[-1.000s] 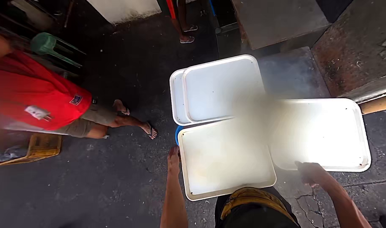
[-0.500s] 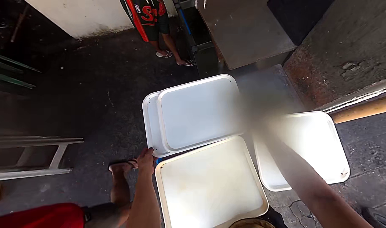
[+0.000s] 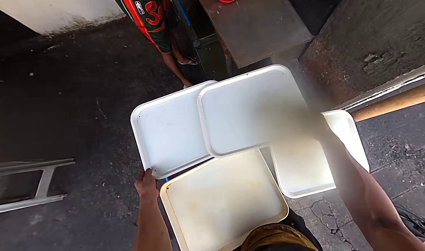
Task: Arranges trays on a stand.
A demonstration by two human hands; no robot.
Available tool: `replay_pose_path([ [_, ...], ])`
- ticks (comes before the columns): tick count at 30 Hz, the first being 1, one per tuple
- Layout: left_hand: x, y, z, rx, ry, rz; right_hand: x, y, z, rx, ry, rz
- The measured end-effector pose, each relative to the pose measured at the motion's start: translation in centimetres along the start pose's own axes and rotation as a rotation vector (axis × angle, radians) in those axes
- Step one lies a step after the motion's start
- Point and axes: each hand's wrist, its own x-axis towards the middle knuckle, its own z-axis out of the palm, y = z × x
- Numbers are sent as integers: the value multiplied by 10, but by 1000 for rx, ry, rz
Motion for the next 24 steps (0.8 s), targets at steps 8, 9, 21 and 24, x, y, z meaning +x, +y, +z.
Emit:
replay_pose_path([
  [8, -57, 28, -10, 70, 31, 448, -142, 11, -89, 157, 230, -156],
  [9, -78, 34, -6, 56, -26, 517, -162, 16, -107, 165, 280, -149],
  [21, -337, -30, 124, 65, -966, 224, -254, 123, -283, 328, 495, -114],
  [24, -366, -28, 152, 175, -1040, 213, -238, 137, -299, 341, 473, -102],
])
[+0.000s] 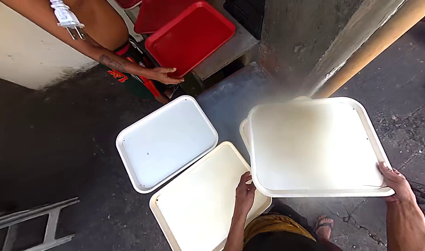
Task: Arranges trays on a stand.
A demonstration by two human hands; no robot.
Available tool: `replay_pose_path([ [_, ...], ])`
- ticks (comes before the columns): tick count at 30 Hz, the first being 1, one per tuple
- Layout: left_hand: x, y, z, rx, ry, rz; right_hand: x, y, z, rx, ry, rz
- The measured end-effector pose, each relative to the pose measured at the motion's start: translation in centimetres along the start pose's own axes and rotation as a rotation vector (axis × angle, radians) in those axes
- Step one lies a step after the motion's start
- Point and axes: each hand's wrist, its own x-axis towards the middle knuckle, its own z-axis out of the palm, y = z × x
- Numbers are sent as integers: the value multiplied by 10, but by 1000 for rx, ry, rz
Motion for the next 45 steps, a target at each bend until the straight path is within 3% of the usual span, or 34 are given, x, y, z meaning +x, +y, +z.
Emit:
replay_pose_path([
  [5, 49, 27, 25, 432, 123, 116, 32, 12, -19, 12, -3, 54],
  [8, 91, 50, 32, 547, 285, 40, 51, 18, -34, 47, -11, 66],
  [11, 126, 74, 48, 660, 280, -126, 68, 17, -50, 28, -18, 59],
  [14, 154, 77, 55, 604, 288, -246, 77, 11, -67, 16, -18, 48],
  [17, 159, 69, 53, 408, 313, -132, 88, 16, -95, 12, -41, 27],
  [20, 139, 91, 52, 117, 397, 67, 88, 15, -110, -51, -24, -14],
  [22, 116, 119, 43, -87, 423, 103, 81, 10, -111, -21, -3, -2],
  [25, 82, 157, 2, -104, 495, 146, 90, 20, -123, 17, -75, -15],
  [28, 43, 178, -62, -68, 694, 173, 103, 32, -116, 69, -105, -12],
  [32, -4, 176, -148, -97, 948, 214, 124, 40, -74, 92, -156, 90],
  [35, -25, 169, -183, -137, 1068, 263, 138, 41, -23, 51, -228, 202],
  [38, -39, 159, -196, -168, 1107, 327, 151, 46, 30, -132, -301, 296],
  [40, -43, 157, -195, -155, 1123, 341, 163, 62, 53, -308, -334, 251],
  [45, -52, 144, -200, -149, 1208, 328, 178, 82, 64, -458, -278, 132],
])
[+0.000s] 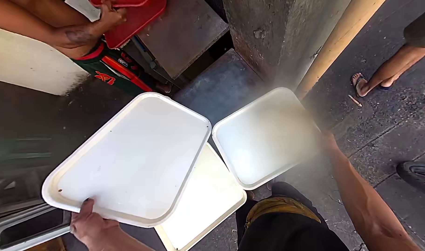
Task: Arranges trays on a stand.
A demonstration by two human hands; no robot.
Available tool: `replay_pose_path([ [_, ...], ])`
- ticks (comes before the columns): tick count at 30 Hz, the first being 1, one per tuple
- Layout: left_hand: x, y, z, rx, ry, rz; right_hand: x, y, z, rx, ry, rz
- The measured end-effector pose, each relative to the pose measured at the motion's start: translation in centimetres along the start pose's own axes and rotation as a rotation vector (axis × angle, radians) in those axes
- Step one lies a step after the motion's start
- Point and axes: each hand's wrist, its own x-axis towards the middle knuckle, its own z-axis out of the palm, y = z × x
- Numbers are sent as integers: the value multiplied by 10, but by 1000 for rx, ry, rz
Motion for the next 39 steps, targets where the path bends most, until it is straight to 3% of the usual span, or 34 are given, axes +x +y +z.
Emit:
replay_pose_path([
  [5, 3, 9, -21, -70, -21, 39, 0, -15, -23, 44, -119, -93],
  [9, -5, 20, -28, -145, -31, 48, 8, -20, -12, 6, -137, -104],
  [13, -13, 17, -33, -185, -24, 22, 12, -12, 12, -131, 0, -177],
  [16, -19, 6, -27, -199, -15, -12, -11, -23, 15, -387, 103, -168],
  [19, -18, -9, -17, -194, -42, -49, -36, -34, 8, -492, 254, -295],
  [22, -18, -24, 7, -158, -66, -132, -57, -55, 11, -431, 325, -412],
  [27, -18, -50, 85, -156, -132, -305, -74, -83, 54, -417, 264, -578],
  [31, -11, -75, 166, -185, -250, -401, -68, -69, 55, -567, 421, -419],
  [35, -17, -97, 226, 159, -382, -238, -78, -55, 47, -665, 417, -433],
  [39, -24, -108, 215, 300, -436, -26, -94, -58, 63, -709, 288, -639],
])
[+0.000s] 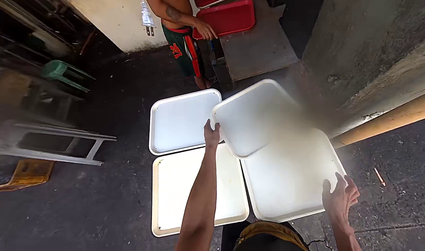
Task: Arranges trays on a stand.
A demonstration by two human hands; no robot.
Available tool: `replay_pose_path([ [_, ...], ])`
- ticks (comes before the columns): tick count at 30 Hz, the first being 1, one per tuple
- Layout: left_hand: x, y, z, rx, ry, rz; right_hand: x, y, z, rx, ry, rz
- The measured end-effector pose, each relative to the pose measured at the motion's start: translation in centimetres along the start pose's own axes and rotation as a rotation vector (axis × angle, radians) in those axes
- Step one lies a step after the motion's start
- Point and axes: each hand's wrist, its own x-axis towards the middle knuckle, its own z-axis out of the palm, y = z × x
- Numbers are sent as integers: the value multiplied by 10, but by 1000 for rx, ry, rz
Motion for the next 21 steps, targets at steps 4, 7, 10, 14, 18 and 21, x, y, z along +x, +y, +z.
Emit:
replay_pose_path([
  [4, -33, -49, -33, 202, 84, 137, 3, -42, 31, 45, -160, -351],
  [7, -63, -92, -61, 440, 75, 97, 20, -86, 73, 22, -256, -641],
  [10, -85, -114, -78, 599, 22, 94, 35, -135, 117, -46, -384, -855],
  [14, -82, -117, -77, 699, -4, 172, 37, -178, 169, -126, -389, -971],
  [18, -53, -123, -56, 703, 1, 263, 33, -217, 189, -159, -308, -833],
  [21, -34, -125, -43, 712, -58, 236, 34, -249, 199, -210, -292, -736],
])
